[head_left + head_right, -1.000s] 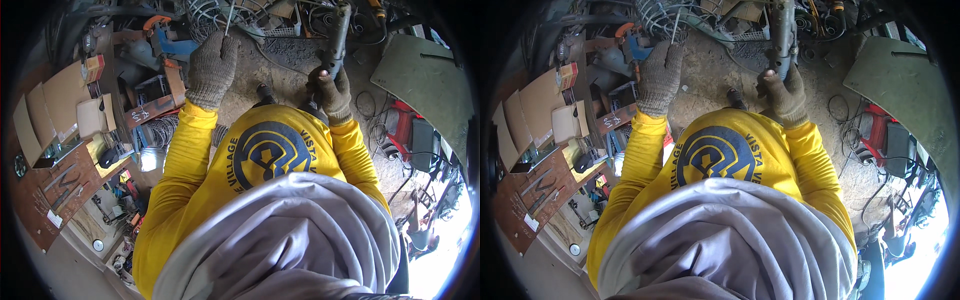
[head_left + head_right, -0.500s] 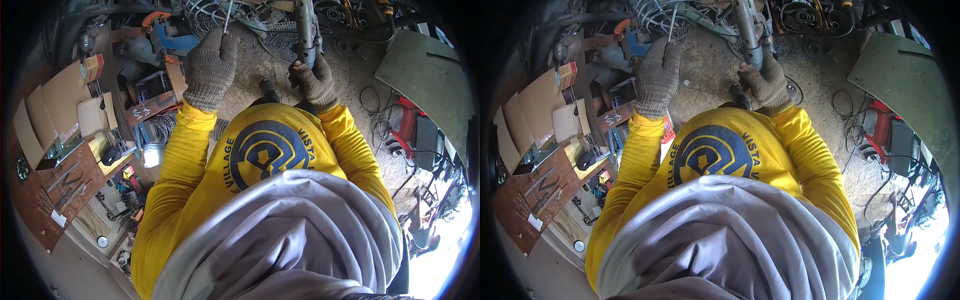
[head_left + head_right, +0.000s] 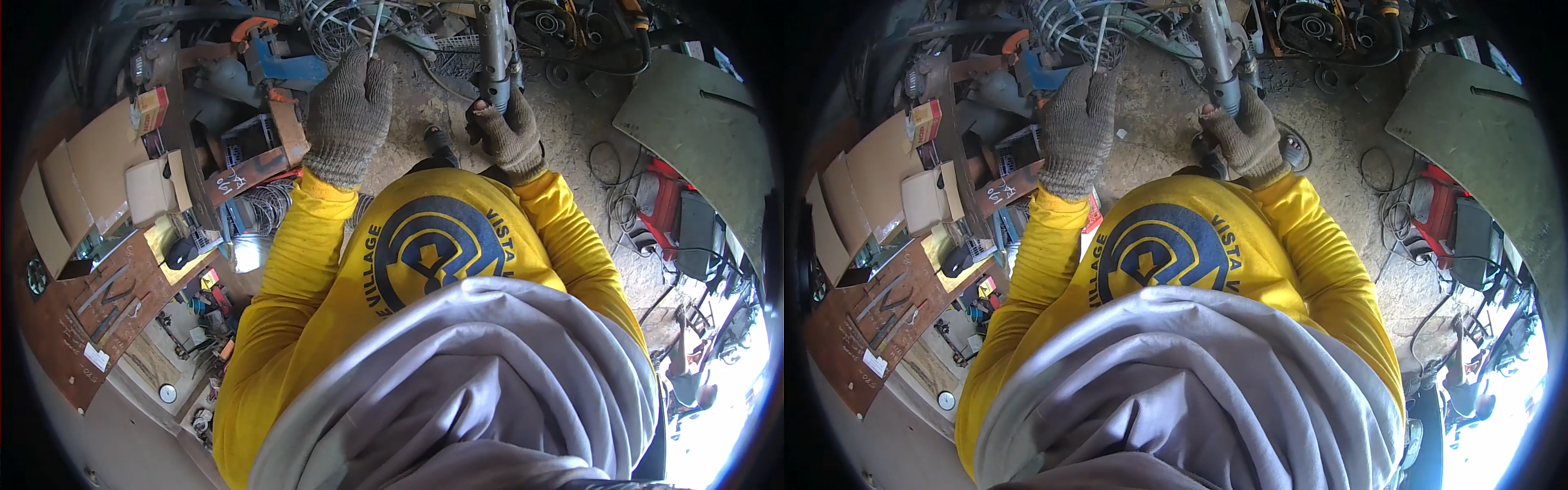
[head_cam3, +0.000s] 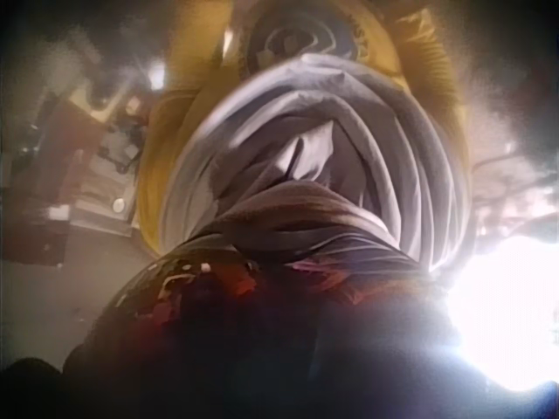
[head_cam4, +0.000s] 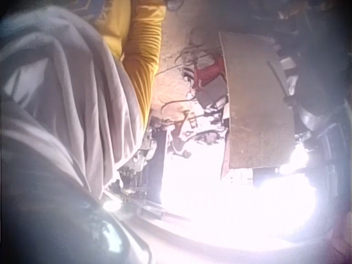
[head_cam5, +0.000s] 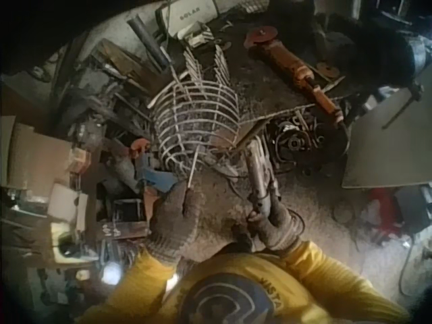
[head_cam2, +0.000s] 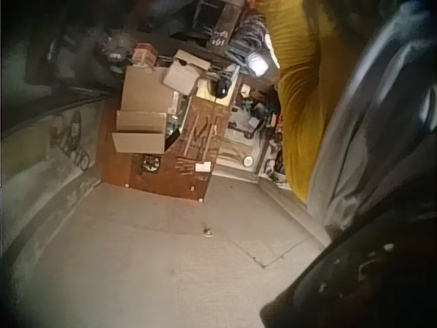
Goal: The person welds a metal cage structure with a welding torch and uses a hammer to shape the rods.
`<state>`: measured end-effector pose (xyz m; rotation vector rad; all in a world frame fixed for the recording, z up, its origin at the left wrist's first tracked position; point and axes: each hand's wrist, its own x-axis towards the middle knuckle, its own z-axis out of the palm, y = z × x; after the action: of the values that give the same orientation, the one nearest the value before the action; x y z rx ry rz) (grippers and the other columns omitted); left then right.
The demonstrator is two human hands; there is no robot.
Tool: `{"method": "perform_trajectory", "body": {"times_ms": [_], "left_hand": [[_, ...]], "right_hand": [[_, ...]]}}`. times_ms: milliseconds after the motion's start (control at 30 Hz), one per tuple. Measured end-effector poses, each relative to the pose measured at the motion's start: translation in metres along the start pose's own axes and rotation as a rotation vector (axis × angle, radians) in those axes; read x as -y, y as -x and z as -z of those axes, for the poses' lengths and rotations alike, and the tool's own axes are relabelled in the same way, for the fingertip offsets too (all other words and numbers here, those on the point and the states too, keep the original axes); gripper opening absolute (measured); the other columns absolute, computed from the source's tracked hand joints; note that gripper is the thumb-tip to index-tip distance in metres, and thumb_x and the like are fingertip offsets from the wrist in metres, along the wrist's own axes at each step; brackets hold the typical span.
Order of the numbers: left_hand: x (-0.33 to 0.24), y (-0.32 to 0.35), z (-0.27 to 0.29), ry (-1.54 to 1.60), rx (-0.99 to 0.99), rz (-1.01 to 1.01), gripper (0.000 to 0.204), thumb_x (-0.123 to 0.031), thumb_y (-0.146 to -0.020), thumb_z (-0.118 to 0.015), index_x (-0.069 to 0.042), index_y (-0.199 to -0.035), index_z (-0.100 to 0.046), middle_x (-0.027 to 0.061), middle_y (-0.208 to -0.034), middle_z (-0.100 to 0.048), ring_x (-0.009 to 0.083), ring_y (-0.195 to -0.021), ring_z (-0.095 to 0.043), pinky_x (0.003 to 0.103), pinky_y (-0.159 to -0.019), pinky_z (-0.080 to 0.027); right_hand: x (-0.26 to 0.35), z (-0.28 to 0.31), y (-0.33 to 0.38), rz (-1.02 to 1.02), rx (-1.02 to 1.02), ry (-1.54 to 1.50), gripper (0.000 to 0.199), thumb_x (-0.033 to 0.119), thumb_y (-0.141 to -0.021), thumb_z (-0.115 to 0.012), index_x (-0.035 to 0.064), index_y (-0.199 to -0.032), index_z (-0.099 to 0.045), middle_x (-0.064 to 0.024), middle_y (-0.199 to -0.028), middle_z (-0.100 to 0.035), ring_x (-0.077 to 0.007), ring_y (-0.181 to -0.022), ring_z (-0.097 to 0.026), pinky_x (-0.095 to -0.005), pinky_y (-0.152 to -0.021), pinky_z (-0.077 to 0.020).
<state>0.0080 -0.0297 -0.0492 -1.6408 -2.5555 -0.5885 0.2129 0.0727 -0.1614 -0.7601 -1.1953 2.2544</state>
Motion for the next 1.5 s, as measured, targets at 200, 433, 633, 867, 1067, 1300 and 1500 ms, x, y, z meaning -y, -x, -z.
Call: {"method": "perform_trajectory", "body": {"times_ms": [200, 433, 633, 867, 1067, 1300, 1500], "left_hand": [[-0.005, -0.001, 0.004, 0.047, 0.033, 0.061, 0.034, -0.032, -0.101, -0.061, 0.000, -0.112, -0.068, 0.0202, -0.096, -0.072, 0.0380, -0.089, -0.070, 0.042, -0.084, -0.053], [-0.005, 0.000, 0.001, 0.041, 0.007, 0.058, 0.035, -0.032, -0.101, -0.061, 0.001, -0.112, -0.068, 0.0202, -0.098, -0.072, 0.0371, -0.091, -0.071, 0.042, -0.084, -0.054], [-0.007, -0.002, 0.004, 0.065, 0.074, 0.105, 0.037, -0.033, -0.101, -0.061, 0.001, -0.113, -0.067, 0.0188, -0.099, -0.073, 0.0369, -0.092, -0.071, 0.041, -0.083, -0.054], [-0.006, 0.000, 0.005, 0.053, 0.104, 0.098, 0.039, -0.033, -0.100, -0.062, 0.001, -0.120, -0.065, 0.0185, -0.112, -0.072, 0.0314, -0.100, -0.071, 0.041, -0.085, -0.055], [0.001, 0.002, 0.005, 0.069, 0.174, 0.073, 0.039, -0.032, -0.099, -0.063, -0.003, -0.125, -0.063, 0.0173, -0.122, -0.069, 0.0308, -0.107, -0.069, 0.045, -0.087, -0.054], [0.023, 0.020, -0.001, -0.273, -0.053, -0.323, 0.037, -0.032, -0.100, -0.061, -0.006, -0.127, -0.062, 0.0172, -0.125, -0.067, 0.0344, -0.111, -0.067, 0.050, -0.091, -0.053], [0.029, 0.029, -0.012, -0.356, -0.030, -0.361, 0.036, -0.033, -0.101, -0.059, -0.009, -0.126, -0.063, 0.0163, -0.126, -0.065, 0.0363, -0.111, -0.066, 0.054, -0.094, -0.052]], "right_hand": [[-0.002, -0.001, -0.003, 0.007, 0.012, 0.023, 0.040, 0.020, -0.100, -0.065, 0.0011, -0.132, -0.049, -0.0050, -0.084, -0.063, -0.0125, -0.067, -0.060, -0.0264, -0.059, -0.0493], [0.001, -0.003, -0.004, 0.023, 0.031, 0.037, 0.041, 0.020, -0.099, -0.066, 0.0007, -0.131, -0.049, -0.0052, -0.084, -0.063, -0.0121, -0.068, -0.060, -0.0268, -0.059, -0.0496], [-0.006, 0.002, -0.006, 0.021, 0.029, 0.063, 0.040, 0.020, -0.099, -0.065, 0.0009, -0.131, -0.050, -0.0051, -0.085, -0.063, -0.0123, -0.069, -0.061, -0.0271, -0.060, -0.0503], [0.005, -0.006, -0.006, 0.033, 0.016, 0.127, 0.036, 0.019, -0.100, -0.064, 0.0010, -0.129, -0.052, -0.0048, -0.085, -0.064, -0.0116, -0.068, -0.060, -0.0271, -0.061, -0.0501], [0.013, -0.005, -0.006, 0.265, 0.035, 0.521, 0.027, 0.014, -0.100, -0.061, 0.0014, -0.124, -0.055, -0.0041, -0.091, -0.062, -0.0119, -0.076, -0.058, -0.0267, -0.068, -0.0493], [0.012, -0.003, -0.007, 0.262, 0.134, 0.357, 0.023, 0.011, -0.101, -0.057, 0.0004, -0.122, -0.057, -0.0034, -0.092, -0.059, -0.0124, -0.079, -0.056, -0.0277, -0.070, -0.0485], [-0.004, -0.002, 0.002, 0.336, -0.125, 0.364, 0.037, 0.011, -0.098, -0.062, -0.0011, -0.133, -0.057, -0.0006, -0.090, -0.062, -0.0071, -0.074, -0.056, -0.0250, -0.065, -0.0479]]}}
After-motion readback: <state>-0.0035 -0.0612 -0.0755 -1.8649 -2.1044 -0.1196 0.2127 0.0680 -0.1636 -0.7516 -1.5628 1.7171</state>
